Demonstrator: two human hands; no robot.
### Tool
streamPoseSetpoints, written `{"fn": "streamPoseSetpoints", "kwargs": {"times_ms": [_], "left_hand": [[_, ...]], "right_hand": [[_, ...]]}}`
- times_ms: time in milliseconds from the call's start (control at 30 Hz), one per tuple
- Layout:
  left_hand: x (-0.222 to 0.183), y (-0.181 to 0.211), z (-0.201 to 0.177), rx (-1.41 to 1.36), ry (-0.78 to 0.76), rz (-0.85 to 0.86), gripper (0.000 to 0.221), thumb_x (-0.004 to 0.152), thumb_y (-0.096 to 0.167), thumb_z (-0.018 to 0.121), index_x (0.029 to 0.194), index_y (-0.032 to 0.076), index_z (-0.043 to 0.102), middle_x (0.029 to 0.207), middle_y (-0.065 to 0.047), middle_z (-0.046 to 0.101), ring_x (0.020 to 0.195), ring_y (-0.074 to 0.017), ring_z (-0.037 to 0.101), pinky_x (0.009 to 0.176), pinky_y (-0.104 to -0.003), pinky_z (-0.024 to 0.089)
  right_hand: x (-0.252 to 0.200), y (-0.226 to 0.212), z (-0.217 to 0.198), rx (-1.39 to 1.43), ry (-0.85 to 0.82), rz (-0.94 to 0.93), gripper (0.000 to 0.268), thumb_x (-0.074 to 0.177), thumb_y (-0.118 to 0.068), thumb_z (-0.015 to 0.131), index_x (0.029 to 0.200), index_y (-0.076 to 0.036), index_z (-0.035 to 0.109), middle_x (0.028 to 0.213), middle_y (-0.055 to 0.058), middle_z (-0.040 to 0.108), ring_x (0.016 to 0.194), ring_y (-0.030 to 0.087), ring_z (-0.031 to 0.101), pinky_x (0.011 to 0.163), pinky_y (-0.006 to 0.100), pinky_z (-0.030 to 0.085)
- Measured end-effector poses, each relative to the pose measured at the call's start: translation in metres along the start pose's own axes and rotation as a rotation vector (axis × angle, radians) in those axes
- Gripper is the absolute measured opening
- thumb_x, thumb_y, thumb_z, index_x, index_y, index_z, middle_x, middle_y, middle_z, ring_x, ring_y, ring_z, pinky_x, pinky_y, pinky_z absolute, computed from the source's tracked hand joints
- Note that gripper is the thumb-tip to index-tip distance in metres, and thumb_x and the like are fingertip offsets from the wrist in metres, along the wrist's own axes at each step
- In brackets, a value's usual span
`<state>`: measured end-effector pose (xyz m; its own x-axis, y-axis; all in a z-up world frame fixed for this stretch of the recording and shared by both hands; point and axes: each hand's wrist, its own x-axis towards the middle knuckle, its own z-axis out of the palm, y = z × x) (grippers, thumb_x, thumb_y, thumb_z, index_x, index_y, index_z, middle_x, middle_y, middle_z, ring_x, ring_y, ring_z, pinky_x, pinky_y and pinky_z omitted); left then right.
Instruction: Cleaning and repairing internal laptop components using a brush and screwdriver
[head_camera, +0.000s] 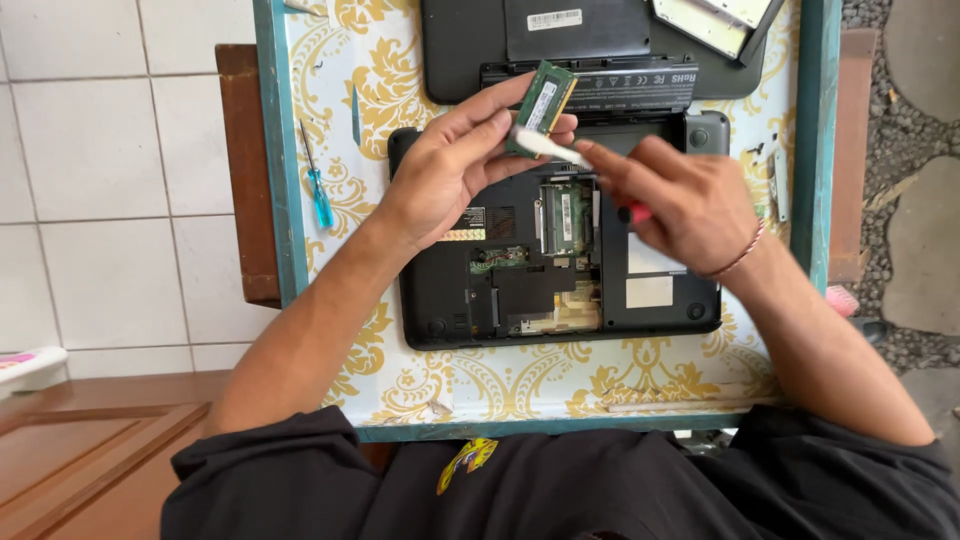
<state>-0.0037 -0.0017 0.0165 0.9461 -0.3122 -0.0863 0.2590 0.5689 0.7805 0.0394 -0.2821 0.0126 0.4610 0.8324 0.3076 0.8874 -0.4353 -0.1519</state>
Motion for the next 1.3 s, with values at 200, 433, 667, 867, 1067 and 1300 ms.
{"fn": "streamPoseSetpoints", "kwargs": {"times_ms": [200,433,667,867,1067,1300], "left_hand": [[0.000,0.005,0.011,-0.072,0.083,-0.033,0.048,0.106,0.011,0.050,0.151,-0.002,0.044,0.139,-0.026,0.062,0.120,-0.0413,0.069,0.110,-0.045,0.059],[0.001,-0.003,0.007,-0.031,-0.033,0.058,0.042,0.110,0.012,0.050,0.150,-0.001,0.049,0.135,-0.032,0.064,0.122,-0.0365,0.068,0.108,-0.049,0.058],[0.003,-0.011,0.003,-0.026,0.008,0.095,0.042,0.109,0.012,0.052,0.149,-0.001,0.050,0.130,-0.028,0.067,0.119,-0.0361,0.069,0.105,-0.051,0.058],[0.006,-0.004,0.010,0.007,-0.015,0.102,0.041,0.109,0.012,0.053,0.148,-0.001,0.051,0.128,-0.027,0.067,0.118,-0.0363,0.069,0.104,-0.052,0.059],[0.003,-0.006,0.011,0.006,0.002,0.077,0.043,0.108,0.012,0.054,0.148,-0.001,0.050,0.128,-0.024,0.067,0.116,-0.0344,0.070,0.103,-0.052,0.059],[0.003,-0.001,0.011,0.063,-0.003,0.062,0.047,0.108,0.012,0.049,0.154,0.006,0.046,0.129,-0.019,0.064,0.116,-0.0280,0.068,0.104,-0.049,0.059]], "right_hand": [[-0.001,0.007,-0.003,0.100,0.043,0.037,0.045,0.103,0.006,0.054,0.147,-0.001,0.056,0.088,0.002,0.061,0.058,0.009,0.046,0.041,0.023,0.038],[0.010,0.001,-0.015,0.093,0.203,0.025,0.044,0.109,-0.023,0.046,0.147,-0.007,0.062,0.078,0.001,0.048,0.049,0.024,0.058,0.052,0.035,0.052],[0.004,0.005,-0.001,0.175,0.147,-0.002,0.034,0.104,-0.021,0.048,0.127,-0.004,0.065,0.073,0.002,0.051,0.052,0.027,0.061,0.051,0.034,0.052],[0.002,0.010,0.002,0.141,0.133,0.039,0.035,0.102,-0.027,0.043,0.123,-0.007,0.062,0.076,0.001,0.054,0.056,0.026,0.063,0.055,0.035,0.053],[0.001,0.016,-0.002,0.179,0.103,0.070,0.038,0.100,-0.029,0.045,0.128,-0.010,0.063,0.080,0.004,0.061,0.060,0.027,0.066,0.057,0.039,0.055],[0.005,0.006,0.005,0.205,0.035,0.011,0.037,0.101,-0.030,0.038,0.125,-0.017,0.063,0.073,-0.001,0.060,0.051,0.022,0.064,0.051,0.034,0.055]]}}
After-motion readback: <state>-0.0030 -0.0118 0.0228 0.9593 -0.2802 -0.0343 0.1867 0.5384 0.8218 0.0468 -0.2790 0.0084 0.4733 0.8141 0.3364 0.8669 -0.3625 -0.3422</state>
